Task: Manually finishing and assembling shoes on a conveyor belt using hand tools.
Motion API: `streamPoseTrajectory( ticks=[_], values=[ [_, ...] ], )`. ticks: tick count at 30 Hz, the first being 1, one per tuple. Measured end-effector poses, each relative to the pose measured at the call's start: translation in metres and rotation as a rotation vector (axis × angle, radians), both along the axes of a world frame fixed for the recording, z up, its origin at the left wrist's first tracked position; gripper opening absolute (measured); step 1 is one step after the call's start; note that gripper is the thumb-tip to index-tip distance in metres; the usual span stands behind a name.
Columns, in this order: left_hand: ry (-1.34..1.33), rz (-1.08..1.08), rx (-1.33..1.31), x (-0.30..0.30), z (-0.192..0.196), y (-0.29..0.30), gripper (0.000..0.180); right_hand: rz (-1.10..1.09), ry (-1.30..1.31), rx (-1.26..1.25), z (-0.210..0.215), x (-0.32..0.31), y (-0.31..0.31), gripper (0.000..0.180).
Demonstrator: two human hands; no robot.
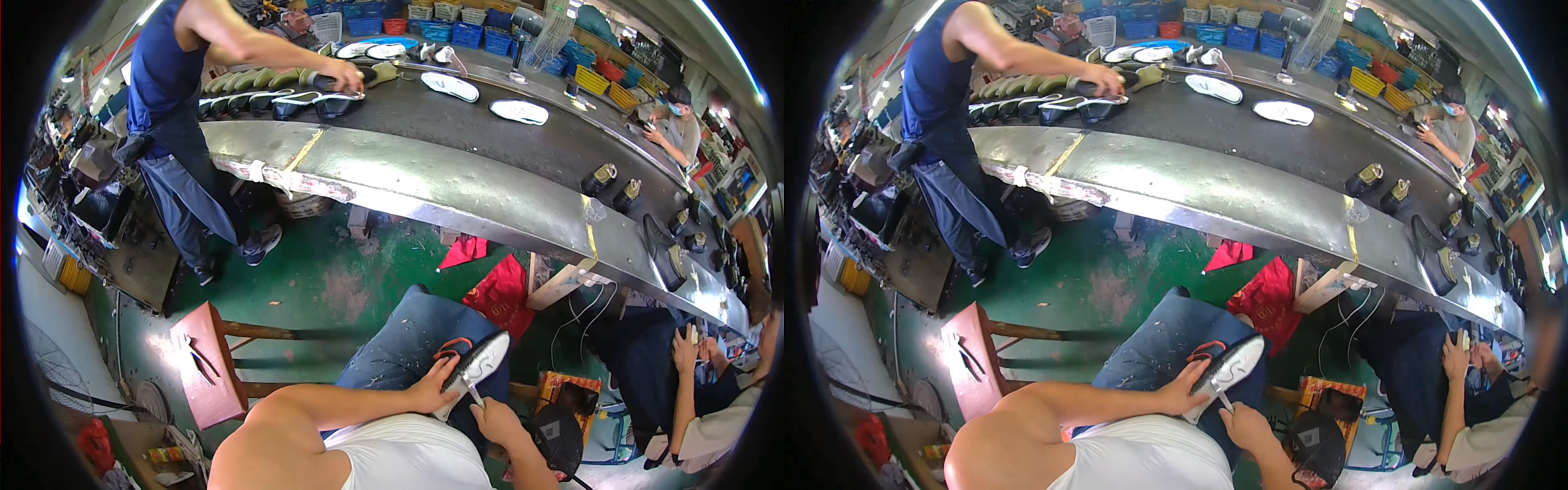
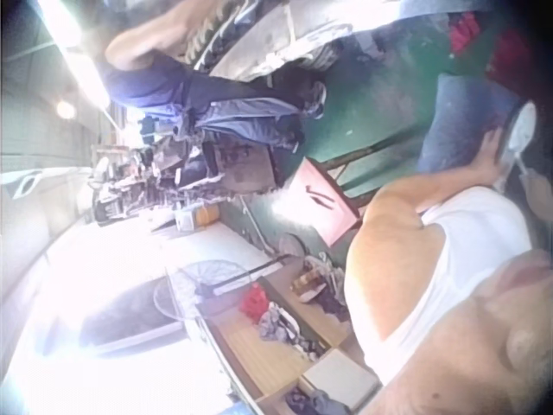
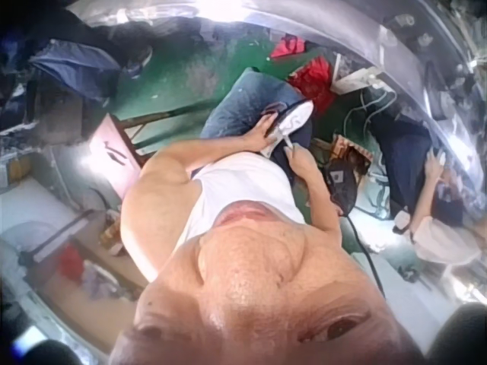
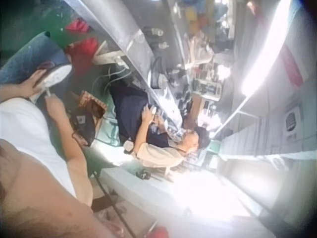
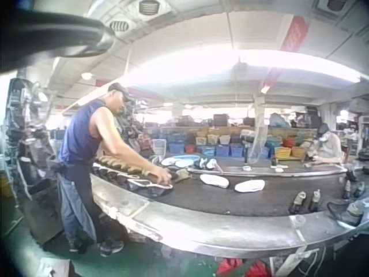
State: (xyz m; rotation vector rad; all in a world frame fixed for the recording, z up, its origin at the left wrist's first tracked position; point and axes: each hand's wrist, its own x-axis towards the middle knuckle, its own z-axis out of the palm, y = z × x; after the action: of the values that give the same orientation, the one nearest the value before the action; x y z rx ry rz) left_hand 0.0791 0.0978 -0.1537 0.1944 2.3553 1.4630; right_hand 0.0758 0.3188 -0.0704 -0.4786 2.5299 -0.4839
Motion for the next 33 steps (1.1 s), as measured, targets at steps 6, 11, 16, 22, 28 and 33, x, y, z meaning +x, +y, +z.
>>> streamPoseTrajectory(
  ticks=[6,11,16,22,28,33],
  values=[
    [-0.56,0.035,0.678,-0.049,0.048,-0.043,0.073,-0.329,0.055,-0.742,-0.002,-0.069,0.002,0.034],
    [-0.772,-0.039,1.255,-0.042,0.079,-0.048,0.065,-0.591,0.602,-0.544,0.057,-0.18,-0.037,0.041],
    [-0.679,0.287,1.033,-0.074,0.046,-0.027,0.065,-0.474,0.655,0.078,0.106,-0.281,-0.052,0.045],
    [-0.855,0.377,1.053,-0.099,0.03,-0.034,0.064,-0.077,1.206,-0.279,0.085,-0.298,-0.029,0.032],
    [-0.716,0.429,0.949,-0.104,0.024,-0.034,0.066,-0.304,0.039,-0.836,-0.022,-0.123,-0.03,0.034],
    [-0.82,0.44,0.955,-0.087,0.013,-0.023,0.055,-0.323,-0.167,-0.502,-0.007,-0.046,-0.044,0.033]
  ],
)
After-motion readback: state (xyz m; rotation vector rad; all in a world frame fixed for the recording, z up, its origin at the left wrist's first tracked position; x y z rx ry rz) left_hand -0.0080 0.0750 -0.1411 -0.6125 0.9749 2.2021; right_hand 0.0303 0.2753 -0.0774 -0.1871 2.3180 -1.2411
